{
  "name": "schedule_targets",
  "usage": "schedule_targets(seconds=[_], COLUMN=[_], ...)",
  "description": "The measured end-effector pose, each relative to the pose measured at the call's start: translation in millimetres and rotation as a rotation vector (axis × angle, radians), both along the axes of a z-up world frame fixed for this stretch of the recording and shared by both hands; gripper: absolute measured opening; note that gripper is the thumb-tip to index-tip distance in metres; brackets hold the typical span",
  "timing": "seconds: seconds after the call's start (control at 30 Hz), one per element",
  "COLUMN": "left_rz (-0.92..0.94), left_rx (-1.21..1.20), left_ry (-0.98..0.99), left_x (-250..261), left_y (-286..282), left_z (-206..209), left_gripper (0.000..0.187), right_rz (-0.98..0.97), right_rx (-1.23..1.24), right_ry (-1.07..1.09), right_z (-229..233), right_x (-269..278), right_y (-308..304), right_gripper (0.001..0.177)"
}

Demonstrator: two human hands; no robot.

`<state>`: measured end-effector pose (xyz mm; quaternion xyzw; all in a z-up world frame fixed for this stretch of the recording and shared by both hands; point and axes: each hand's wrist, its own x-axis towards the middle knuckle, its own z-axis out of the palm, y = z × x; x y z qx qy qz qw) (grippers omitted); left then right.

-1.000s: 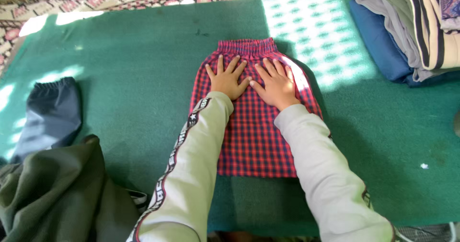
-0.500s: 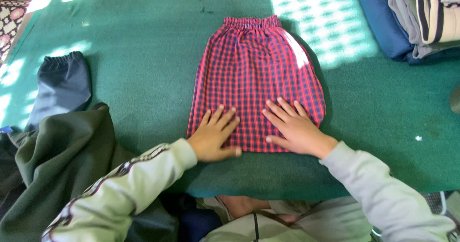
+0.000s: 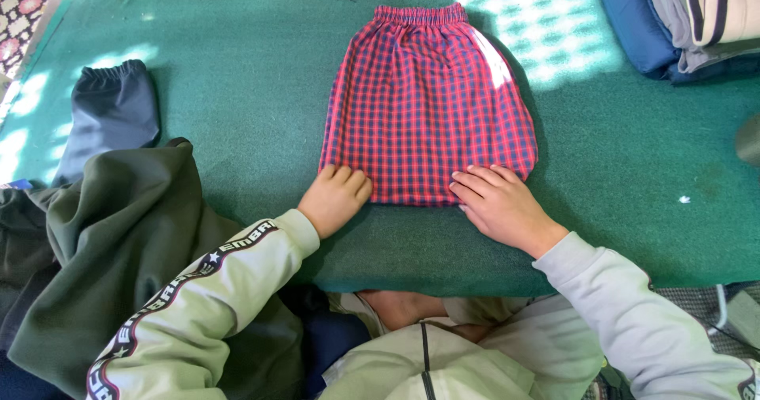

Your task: The person folds a red and blue checkered short, then a pair of dark green sweatpants, and finally a pair of dark grey trousers. Each item is smoothed, folded in half, and then folded again before being placed on a growing stack.

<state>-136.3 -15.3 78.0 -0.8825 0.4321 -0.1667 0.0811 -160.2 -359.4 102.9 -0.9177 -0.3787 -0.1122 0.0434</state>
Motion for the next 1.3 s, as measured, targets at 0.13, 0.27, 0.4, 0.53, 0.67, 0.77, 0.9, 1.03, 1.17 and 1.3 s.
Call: schedule_targets(seconds=[0.13, 0.27, 0.4, 0.53, 0.67, 0.77, 0.9, 1.03, 1.17, 1.3], left_rz=[0.076, 0.135, 0.218, 0.172, 0.107, 0.202, 0.156, 0.167, 0.175, 0.213], left_rx=[-0.008, 0.035, -0.1, -0.35, -0.49, -0.342, -0.298, -0.314, -0.253, -0.043], left_ry=[0.006, 0.004, 0.15, 0.171, 0.243, 0.094, 0.018, 0.027, 0.074, -0.086], left_x=[-1, -14, -26, -27, -8, 9, 21, 27, 26, 25], left_y=[4, 7, -4, -43, -69, -62, -38, -20, 4, 27], left_z=[-1, -1, 8, 14, 8, 3, 4, 21, 36, 43], left_gripper=[0.03, 0.041, 0.064, 0.072, 0.063, 0.044, 0.031, 0.024, 0.024, 0.017], right_rz=[-0.013, -0.039, -0.064, -0.115, -0.16, -0.176, -0.211, -0.18, -0.119, -0.143], right_rx=[-0.034, -0.019, -0.008, 0.13, 0.185, 0.211, 0.255, 0.291, 0.255, 0.205], right_ry=[-0.022, -0.106, -0.136, -0.176, -0.277, -0.312, -0.308, -0.216, -0.119, -0.076], right_z=[12, 20, 17, 14, 19, 25, 32, 36, 37, 38], right_x=[-3, -3, -3, 3, 23, 38, 51, 45, 26, 9], right_y=[-5, -11, -12, -9, -11, -21, -29, -26, -18, -12], right_gripper=[0.049, 0.058, 0.057, 0.041, 0.032, 0.029, 0.03, 0.03, 0.027, 0.029])
